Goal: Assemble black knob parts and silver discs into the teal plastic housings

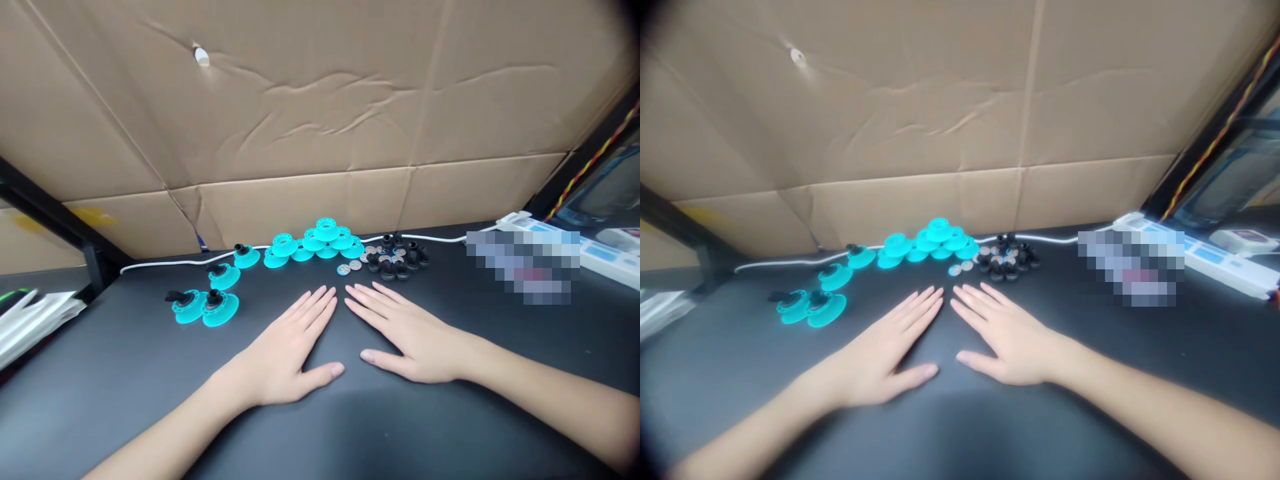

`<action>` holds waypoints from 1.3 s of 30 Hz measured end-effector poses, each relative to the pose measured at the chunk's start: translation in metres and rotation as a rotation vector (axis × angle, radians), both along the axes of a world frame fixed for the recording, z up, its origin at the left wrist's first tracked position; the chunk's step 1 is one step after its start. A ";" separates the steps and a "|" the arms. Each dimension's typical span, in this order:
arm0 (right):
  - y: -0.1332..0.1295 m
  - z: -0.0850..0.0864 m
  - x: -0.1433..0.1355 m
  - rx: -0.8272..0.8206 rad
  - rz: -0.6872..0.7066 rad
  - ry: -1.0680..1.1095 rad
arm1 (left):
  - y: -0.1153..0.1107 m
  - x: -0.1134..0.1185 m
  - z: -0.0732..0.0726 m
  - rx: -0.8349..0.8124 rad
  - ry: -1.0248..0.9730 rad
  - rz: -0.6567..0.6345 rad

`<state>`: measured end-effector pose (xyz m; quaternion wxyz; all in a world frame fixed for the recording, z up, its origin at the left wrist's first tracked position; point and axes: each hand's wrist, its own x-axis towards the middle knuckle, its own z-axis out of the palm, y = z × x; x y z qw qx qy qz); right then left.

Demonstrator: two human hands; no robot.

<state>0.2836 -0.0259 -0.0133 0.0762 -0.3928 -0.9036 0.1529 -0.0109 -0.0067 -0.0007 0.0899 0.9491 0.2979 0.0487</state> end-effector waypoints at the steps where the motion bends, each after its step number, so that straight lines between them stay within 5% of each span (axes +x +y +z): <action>1: 0.000 0.000 0.000 -0.003 -0.001 0.002 | 0.000 0.000 0.000 -0.002 -0.005 -0.001; 11: -0.002 0.003 0.006 -0.016 0.026 0.114 | 0.008 -0.014 0.007 0.128 -0.027 0.064; 18: -0.005 -0.002 0.012 -0.027 -0.006 0.135 | 0.040 -0.060 0.018 0.475 -0.071 0.512; 24: -0.004 -0.004 0.014 -0.043 -0.017 0.095 | 0.064 -0.099 0.014 0.451 -0.036 0.771; 29: -0.004 -0.005 0.014 -0.027 -0.014 0.111 | 0.075 -0.109 0.012 0.341 -0.019 0.823; 39: -0.005 -0.010 0.017 -0.009 -0.004 0.149 | 0.065 -0.097 0.029 0.363 -0.117 0.698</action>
